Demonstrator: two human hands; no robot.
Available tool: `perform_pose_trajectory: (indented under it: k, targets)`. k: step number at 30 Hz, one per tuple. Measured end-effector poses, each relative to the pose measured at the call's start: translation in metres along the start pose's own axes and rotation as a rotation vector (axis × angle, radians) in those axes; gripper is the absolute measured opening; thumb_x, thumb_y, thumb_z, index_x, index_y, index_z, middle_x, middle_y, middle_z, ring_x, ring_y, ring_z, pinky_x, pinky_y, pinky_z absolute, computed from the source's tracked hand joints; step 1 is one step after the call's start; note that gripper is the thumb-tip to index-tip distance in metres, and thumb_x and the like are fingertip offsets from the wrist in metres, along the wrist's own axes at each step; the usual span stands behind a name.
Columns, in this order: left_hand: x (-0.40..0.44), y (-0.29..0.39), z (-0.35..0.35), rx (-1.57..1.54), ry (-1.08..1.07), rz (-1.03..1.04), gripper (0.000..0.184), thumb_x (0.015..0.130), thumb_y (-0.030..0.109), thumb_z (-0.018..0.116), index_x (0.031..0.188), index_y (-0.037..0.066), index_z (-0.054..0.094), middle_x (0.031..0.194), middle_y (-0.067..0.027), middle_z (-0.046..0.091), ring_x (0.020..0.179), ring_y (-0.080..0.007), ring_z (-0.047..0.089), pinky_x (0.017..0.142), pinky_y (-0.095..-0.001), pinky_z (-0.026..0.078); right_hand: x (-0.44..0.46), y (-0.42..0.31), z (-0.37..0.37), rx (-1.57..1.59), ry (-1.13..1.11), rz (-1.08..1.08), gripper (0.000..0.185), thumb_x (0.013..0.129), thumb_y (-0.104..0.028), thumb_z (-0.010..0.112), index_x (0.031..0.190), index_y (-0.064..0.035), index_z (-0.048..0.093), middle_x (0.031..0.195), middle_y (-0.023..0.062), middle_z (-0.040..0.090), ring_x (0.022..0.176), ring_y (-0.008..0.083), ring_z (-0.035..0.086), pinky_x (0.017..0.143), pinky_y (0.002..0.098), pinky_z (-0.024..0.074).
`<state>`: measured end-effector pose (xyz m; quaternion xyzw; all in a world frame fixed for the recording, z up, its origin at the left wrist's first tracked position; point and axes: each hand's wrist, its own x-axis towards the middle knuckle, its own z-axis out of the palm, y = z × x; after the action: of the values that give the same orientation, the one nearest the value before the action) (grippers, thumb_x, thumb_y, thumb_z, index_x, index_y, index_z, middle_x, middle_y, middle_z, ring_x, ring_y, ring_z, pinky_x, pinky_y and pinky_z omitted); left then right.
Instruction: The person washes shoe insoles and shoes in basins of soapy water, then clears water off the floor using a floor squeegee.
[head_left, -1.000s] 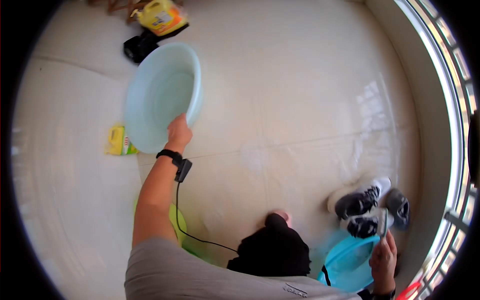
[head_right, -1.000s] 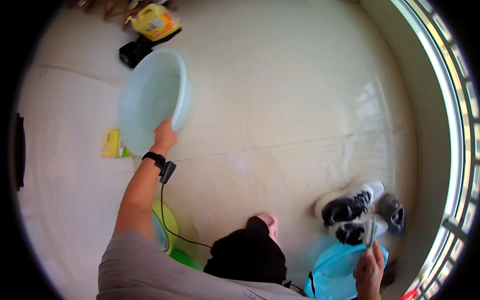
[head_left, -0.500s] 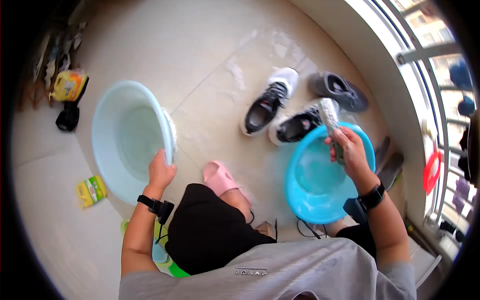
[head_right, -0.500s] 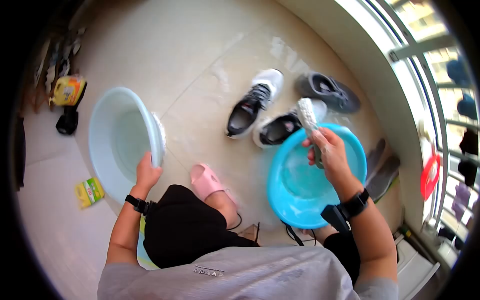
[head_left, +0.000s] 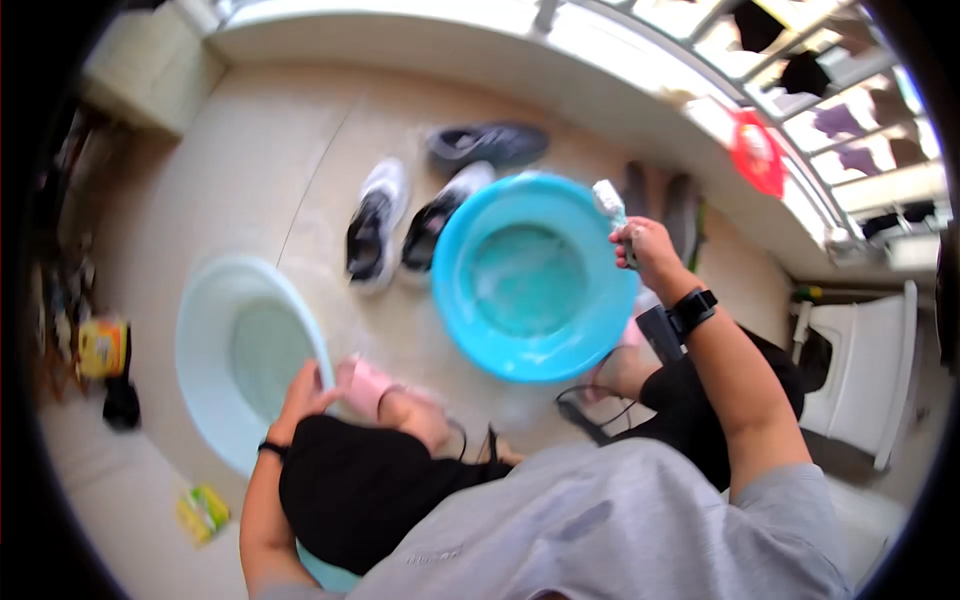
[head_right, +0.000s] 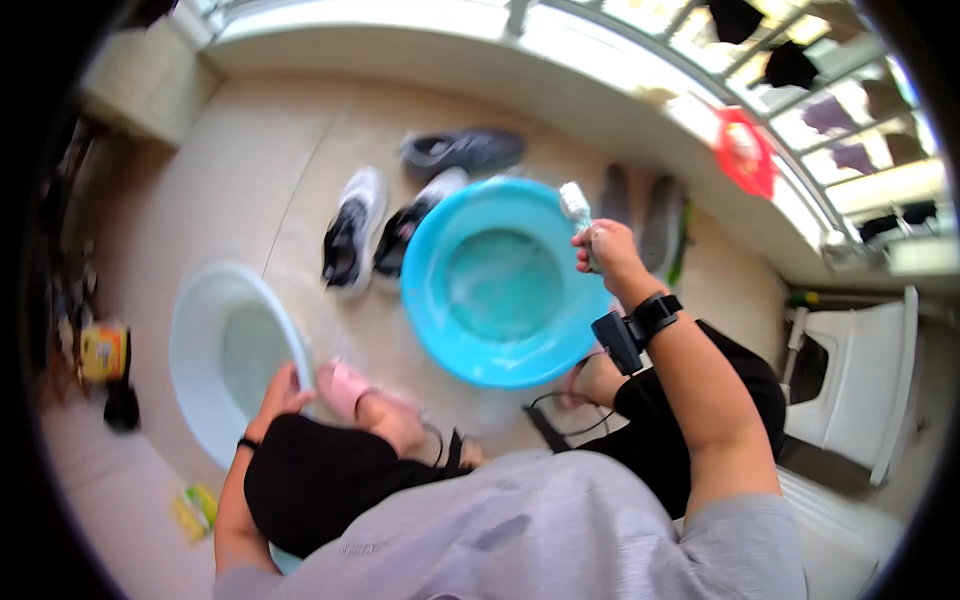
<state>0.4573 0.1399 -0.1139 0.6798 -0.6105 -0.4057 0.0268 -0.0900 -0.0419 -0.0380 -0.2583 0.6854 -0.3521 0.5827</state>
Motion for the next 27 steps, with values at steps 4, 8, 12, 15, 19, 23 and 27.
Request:
perform_pose_trajectory:
  k: [4, 8, 12, 15, 19, 23, 27]
  targets:
    - [-0.02, -0.018, -0.011, -0.156, 0.328, 0.057, 0.03, 0.072, 0.01, 0.068, 0.096, 0.001, 0.053, 0.082, -0.0098, 0.059, 0.076, -0.0188, 0.058, 0.072, -0.0316, 0.048, -0.02, -0.07, -0.071, 0.074, 0.068, -0.06, 0.022, 0.091, -0.025, 0.046, 0.087, -0.0051, 0.054, 0.07, 0.0034, 0.055, 0.052, 0.0105, 0.048, 0.044, 0.0266, 0.0412]
    - [-0.05, -0.017, -0.021, -0.246, 0.514, -0.012, 0.024, 0.074, 0.008, 0.065, 0.094, 0.0, 0.054, 0.083, -0.0094, 0.059, 0.077, -0.0195, 0.059, 0.073, -0.0315, 0.048, 0.0, -0.112, -0.125, -0.187, 0.132, -0.011, 0.022, 0.094, -0.023, 0.039, 0.09, -0.0061, 0.053, 0.071, 0.0029, 0.055, 0.052, 0.0072, 0.046, 0.04, 0.0219, 0.0346]
    - [-0.096, -0.02, -0.006, -0.23, 0.496, -0.261, 0.03, 0.077, 0.014, 0.064, 0.102, -0.001, 0.055, 0.095, -0.0135, 0.06, 0.088, -0.0246, 0.058, 0.08, -0.0341, 0.047, 0.043, -0.134, -0.161, -0.017, 0.18, -0.052, 0.023, 0.092, -0.015, 0.033, 0.104, -0.0039, 0.05, 0.079, 0.0064, 0.056, 0.056, 0.0096, 0.052, 0.042, 0.0207, 0.0425]
    - [-0.116, -0.015, 0.014, -0.222, 0.471, -0.42, 0.036, 0.076, 0.017, 0.065, 0.104, -0.002, 0.053, 0.098, -0.0151, 0.059, 0.092, -0.0261, 0.057, 0.082, -0.0351, 0.045, 0.1, -0.125, -0.171, 0.191, 0.136, -0.111, 0.023, 0.089, -0.007, 0.034, 0.107, -0.0033, 0.048, 0.082, 0.009, 0.055, 0.061, 0.0147, 0.056, 0.046, 0.0239, 0.0484]
    - [-0.128, -0.016, 0.044, -0.188, 0.476, -0.658, 0.043, 0.074, 0.02, 0.067, 0.107, -0.004, 0.052, 0.103, -0.0172, 0.057, 0.096, -0.028, 0.055, 0.086, -0.0364, 0.044, 0.171, -0.119, -0.17, 0.386, 0.156, -0.233, 0.022, 0.083, 0.004, 0.036, 0.101, -0.0003, 0.048, 0.084, 0.0099, 0.052, 0.068, 0.0192, 0.056, 0.057, 0.031, 0.0546]
    - [-0.13, -0.027, 0.07, -0.158, 0.481, -0.824, 0.051, 0.073, 0.023, 0.069, 0.11, -0.006, 0.05, 0.108, -0.0193, 0.056, 0.101, -0.0299, 0.053, 0.089, -0.0377, 0.042, 0.194, -0.136, -0.166, 0.49, 0.338, -0.337, 0.025, 0.077, 0.008, 0.04, 0.098, 0.0004, 0.05, 0.08, 0.0082, 0.046, 0.074, 0.0235, 0.051, 0.072, 0.0454, 0.0535]
    - [-0.133, -0.058, 0.066, -0.172, 0.544, -0.877, 0.059, 0.071, 0.027, 0.07, 0.113, -0.008, 0.048, 0.112, -0.0215, 0.054, 0.105, -0.0318, 0.051, 0.092, -0.039, 0.04, 0.243, -0.1, -0.2, -0.71, 0.858, -0.73, 0.023, 0.075, -0.003, 0.044, 0.095, -0.0051, 0.056, 0.086, 0.0179, 0.059, 0.078, 0.0281, 0.058, 0.087, 0.0449, 0.045]
